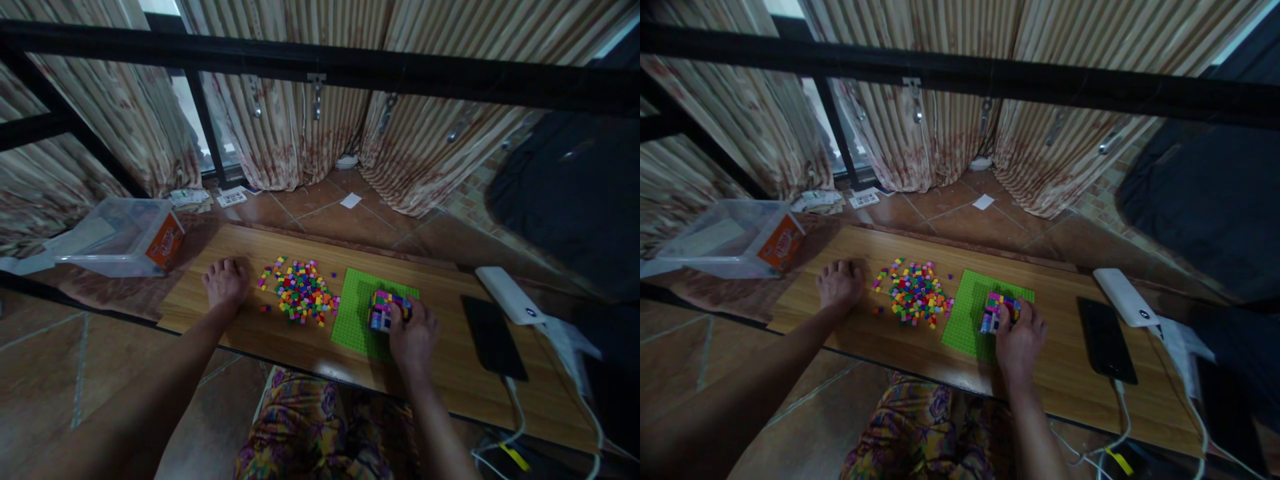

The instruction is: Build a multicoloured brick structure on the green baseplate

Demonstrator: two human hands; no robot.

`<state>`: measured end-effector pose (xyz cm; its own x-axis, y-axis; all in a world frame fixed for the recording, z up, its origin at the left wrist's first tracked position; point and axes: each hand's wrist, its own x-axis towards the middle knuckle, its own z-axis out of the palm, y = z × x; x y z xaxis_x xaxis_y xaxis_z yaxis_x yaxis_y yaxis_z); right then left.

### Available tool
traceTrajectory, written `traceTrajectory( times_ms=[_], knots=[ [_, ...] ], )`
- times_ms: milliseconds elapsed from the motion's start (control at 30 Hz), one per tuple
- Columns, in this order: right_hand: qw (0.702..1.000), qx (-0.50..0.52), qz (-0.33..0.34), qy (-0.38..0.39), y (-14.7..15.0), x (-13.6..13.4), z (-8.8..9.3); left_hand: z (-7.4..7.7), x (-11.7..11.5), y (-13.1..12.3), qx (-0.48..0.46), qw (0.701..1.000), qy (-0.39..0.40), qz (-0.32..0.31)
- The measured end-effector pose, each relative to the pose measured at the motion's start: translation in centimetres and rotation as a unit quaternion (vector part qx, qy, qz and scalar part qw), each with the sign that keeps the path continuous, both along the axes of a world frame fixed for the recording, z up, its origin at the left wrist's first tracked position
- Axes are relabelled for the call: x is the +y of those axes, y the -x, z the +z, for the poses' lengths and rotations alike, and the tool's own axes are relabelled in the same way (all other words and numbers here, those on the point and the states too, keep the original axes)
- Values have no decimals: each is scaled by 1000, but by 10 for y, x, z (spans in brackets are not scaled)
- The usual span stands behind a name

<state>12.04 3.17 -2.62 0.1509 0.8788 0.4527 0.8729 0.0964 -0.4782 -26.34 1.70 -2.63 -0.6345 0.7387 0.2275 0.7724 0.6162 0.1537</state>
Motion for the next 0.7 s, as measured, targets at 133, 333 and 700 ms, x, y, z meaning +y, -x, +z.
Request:
traceTrajectory(
  times_ms=[133,333,700],
  knots=[
    [999,31,15,2,3,0,0,2,0,-2,-5,1000,3,3],
    [995,92,34,4,3,1,-1,4,0,-3,-24,1000,6,6],
    [986,98,115,-77,17,-24,33,1,-2,-3,-11,1000,-11,-5]
  ],
)
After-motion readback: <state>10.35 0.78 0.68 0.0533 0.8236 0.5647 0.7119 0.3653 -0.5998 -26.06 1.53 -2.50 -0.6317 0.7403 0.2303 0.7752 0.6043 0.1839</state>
